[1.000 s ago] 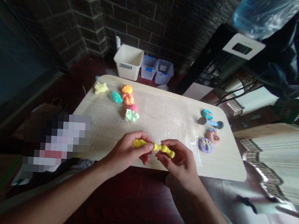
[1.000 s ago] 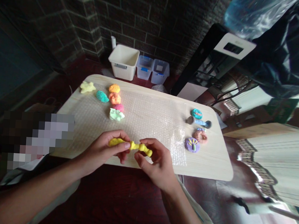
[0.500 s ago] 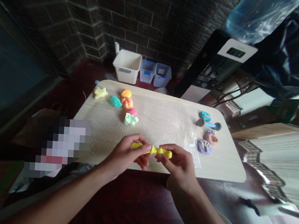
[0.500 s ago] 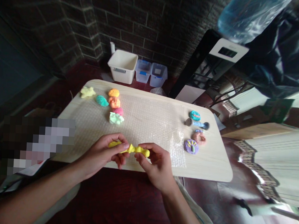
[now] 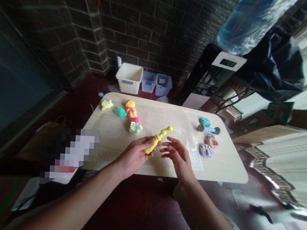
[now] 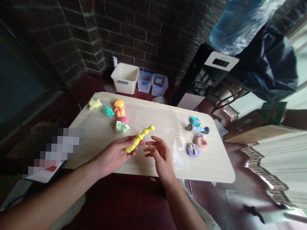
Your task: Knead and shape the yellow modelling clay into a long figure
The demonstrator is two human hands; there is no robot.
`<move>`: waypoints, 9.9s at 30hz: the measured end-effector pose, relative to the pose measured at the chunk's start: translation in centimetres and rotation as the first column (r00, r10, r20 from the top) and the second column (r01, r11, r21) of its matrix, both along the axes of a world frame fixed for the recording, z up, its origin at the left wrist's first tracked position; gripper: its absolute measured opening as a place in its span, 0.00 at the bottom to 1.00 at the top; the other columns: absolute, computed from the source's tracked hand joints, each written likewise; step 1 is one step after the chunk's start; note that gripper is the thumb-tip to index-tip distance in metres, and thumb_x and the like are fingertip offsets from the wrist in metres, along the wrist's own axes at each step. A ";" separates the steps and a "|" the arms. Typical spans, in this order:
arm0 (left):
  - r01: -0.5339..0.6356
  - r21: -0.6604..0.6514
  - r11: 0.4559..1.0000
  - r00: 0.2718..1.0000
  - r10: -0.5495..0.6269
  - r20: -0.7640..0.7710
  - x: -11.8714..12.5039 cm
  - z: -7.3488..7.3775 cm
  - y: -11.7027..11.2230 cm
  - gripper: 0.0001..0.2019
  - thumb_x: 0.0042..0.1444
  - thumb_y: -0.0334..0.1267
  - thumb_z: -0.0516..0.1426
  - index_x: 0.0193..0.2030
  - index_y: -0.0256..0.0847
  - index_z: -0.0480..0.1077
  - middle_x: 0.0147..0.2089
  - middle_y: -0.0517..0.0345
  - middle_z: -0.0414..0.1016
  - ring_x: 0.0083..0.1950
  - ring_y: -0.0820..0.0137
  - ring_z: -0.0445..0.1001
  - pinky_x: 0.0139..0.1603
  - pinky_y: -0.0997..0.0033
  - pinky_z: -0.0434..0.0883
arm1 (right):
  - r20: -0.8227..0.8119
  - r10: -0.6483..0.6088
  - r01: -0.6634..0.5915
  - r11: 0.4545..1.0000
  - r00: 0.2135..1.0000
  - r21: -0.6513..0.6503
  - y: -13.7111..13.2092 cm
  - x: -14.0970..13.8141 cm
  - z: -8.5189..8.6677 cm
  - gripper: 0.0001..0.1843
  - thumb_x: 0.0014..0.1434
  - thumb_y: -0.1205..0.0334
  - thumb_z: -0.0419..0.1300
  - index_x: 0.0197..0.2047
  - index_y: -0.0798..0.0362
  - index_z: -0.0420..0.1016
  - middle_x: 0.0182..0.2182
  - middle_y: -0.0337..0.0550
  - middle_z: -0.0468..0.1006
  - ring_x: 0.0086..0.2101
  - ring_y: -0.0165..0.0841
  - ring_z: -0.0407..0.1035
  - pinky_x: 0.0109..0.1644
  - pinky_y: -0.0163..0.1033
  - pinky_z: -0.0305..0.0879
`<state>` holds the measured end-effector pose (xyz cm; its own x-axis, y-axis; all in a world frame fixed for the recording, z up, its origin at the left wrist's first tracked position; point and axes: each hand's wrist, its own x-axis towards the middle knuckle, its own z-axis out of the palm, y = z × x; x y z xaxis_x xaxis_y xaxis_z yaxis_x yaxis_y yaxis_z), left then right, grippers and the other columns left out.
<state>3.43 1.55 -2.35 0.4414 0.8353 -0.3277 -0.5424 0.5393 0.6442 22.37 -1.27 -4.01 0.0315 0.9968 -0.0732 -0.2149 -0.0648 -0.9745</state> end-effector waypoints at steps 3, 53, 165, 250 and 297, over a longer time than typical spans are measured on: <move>-0.004 0.004 1.000 0.998 0.004 0.063 0.7 0.1 -0.1 0.13 0.55 0.29 0.68 0.48 0.36 0.78 0.47 0.46 0.83 0.46 0.65 0.79 0.47 0.67 0.73 | 0.028 0.048 -0.048 0.999 0.998 0.007 -0.5 -1.2 0.2 0.19 0.64 0.49 0.68 0.53 0.49 0.80 0.45 0.48 0.83 0.41 0.40 0.79 0.43 0.44 0.78; 0.007 0.407 0.913 0.934 0.140 -0.330 7.2 5.8 -15.7 0.22 0.52 0.56 0.69 0.36 0.37 0.73 0.21 0.68 0.64 0.16 0.79 0.58 0.15 0.77 0.58 | -0.488 0.125 -0.120 0.992 0.864 0.043 -15.3 -0.5 4.0 0.21 0.57 0.42 0.72 0.37 0.53 0.82 0.28 0.42 0.82 0.24 0.34 0.74 0.27 0.39 0.70; -0.258 0.154 0.954 0.965 0.261 0.002 6.3 -1.5 6.5 0.12 0.50 0.40 0.69 0.39 0.37 0.83 0.46 0.49 0.84 0.52 0.58 0.77 0.54 0.64 0.67 | 0.294 -0.246 0.217 0.968 0.924 0.127 4.9 -1.8 2.6 0.20 0.66 0.43 0.64 0.43 0.52 0.81 0.38 0.46 0.81 0.38 0.40 0.73 0.42 0.42 0.71; -0.154 0.385 0.910 0.952 0.241 -0.187 5.7 -0.2 5.9 0.15 0.52 0.39 0.72 0.45 0.36 0.79 0.37 0.54 0.82 0.36 0.69 0.80 0.42 0.70 0.76 | -0.254 -0.315 0.318 0.948 0.914 -0.030 6.1 0.2 2.0 0.21 0.52 0.51 0.78 0.44 0.54 0.83 0.26 0.36 0.75 0.27 0.30 0.66 0.34 0.38 0.62; -0.045 0.409 0.911 0.919 0.198 -0.341 4.5 -0.6 6.6 0.12 0.62 0.47 0.64 0.41 0.39 0.83 0.39 0.52 0.82 0.45 0.62 0.78 0.48 0.66 0.71 | 0.262 -0.014 -0.015 0.994 0.965 0.111 5.5 -0.1 1.4 0.24 0.68 0.40 0.62 0.35 0.54 0.76 0.25 0.37 0.70 0.26 0.31 0.61 0.30 0.37 0.58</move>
<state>7.92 8.12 -2.91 0.2399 0.9670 -0.0859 -0.2703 0.1515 0.9508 22.24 4.21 -2.63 0.0342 0.9982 0.0484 0.0493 0.0467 -0.9977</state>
